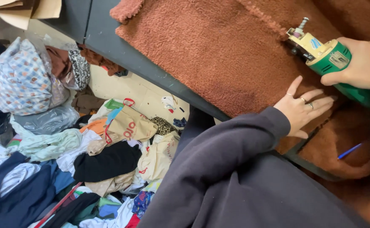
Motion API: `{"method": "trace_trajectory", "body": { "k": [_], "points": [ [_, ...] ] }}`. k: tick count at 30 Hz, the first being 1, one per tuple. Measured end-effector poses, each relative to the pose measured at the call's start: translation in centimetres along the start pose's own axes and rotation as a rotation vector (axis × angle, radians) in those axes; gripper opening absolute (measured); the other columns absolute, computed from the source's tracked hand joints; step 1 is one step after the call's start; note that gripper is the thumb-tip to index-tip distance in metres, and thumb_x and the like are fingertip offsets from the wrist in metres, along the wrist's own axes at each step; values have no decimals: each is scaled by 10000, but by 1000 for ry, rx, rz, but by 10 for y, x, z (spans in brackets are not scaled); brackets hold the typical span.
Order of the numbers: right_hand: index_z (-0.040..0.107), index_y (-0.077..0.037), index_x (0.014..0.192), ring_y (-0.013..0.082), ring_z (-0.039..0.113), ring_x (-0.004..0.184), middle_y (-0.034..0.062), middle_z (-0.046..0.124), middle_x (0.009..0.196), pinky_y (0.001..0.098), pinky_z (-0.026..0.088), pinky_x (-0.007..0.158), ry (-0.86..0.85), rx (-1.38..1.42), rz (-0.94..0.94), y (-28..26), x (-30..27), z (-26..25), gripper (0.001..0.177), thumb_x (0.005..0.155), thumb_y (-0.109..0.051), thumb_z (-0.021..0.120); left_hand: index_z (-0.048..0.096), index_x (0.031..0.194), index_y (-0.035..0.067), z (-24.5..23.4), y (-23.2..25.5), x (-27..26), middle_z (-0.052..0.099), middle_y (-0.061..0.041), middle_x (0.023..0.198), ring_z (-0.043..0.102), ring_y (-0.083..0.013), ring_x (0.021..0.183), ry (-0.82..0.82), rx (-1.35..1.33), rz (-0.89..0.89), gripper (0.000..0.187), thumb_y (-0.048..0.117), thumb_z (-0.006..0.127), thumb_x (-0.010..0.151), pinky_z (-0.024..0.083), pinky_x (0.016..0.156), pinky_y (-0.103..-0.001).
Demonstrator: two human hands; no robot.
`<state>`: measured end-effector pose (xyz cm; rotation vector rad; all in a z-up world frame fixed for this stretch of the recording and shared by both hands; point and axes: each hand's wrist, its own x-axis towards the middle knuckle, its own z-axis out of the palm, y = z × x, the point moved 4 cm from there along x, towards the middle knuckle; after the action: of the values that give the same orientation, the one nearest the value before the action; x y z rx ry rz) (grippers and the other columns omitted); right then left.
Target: The person uses a green electric rotary cutter to cut a large piece of brown fabric on a work table. They place a cardboard template on the fabric, trace its outline with a blue pen, and then cut along the marked lines. The person also handles the cut fabric pieces and the template during the process.
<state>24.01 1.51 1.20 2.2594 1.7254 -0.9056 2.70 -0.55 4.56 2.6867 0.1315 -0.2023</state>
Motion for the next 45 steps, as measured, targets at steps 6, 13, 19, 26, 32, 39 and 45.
{"method": "trace_trajectory", "body": {
  "k": [6,13,19,26,32,39,45],
  "points": [
    [735,-93,1247,302,762,847,147,782,977,413,592,843,71,35,-51,-5,16,0,772,571,-411,931,376,1565,214,2,-1,-2,294,26,1667,261,-192,1548,-15,-23,2,1006,606,776,730,113,1267,-734],
    [731,-104,1269,310,752,859,144,775,977,420,585,838,98,-8,-90,-32,41,-10,784,600,-460,932,435,1533,227,-4,5,-8,317,51,1657,290,-176,1538,35,1,-35,840,486,707,781,125,1257,-716],
    [729,-113,1236,324,742,876,145,771,997,453,577,888,101,17,-73,-38,50,-14,747,616,-490,906,473,1531,239,11,8,-7,350,71,1652,339,-153,1539,153,-17,-85,639,411,588,927,139,1299,-705],
    [714,-119,1293,337,738,903,156,770,1031,450,569,871,89,25,-58,-50,46,-25,781,624,-480,892,523,1476,260,34,9,-1,392,52,1621,453,-148,1476,272,3,-147,578,270,602,903,250,1251,-621],
    [680,-71,1276,303,745,935,166,772,1037,432,562,904,-100,292,23,-15,0,11,731,627,-324,901,641,1234,171,-26,-66,-98,538,-36,1520,573,-292,1384,501,-679,74,467,125,726,777,474,1191,-418],
    [582,-13,1319,337,741,843,230,709,976,502,608,751,-298,1010,367,-32,-147,56,553,806,-84,776,574,1328,17,-88,-171,-172,568,-232,1355,507,-413,1333,989,-782,-545,699,-101,535,641,409,1169,-414],
    [645,-4,1217,252,732,802,171,744,946,397,575,740,-111,1008,425,-93,-151,36,461,778,-77,766,695,1192,128,-105,-247,-158,719,-103,1256,670,-286,1204,915,-673,-562,456,-30,554,789,525,1090,-378]
  ]
}}
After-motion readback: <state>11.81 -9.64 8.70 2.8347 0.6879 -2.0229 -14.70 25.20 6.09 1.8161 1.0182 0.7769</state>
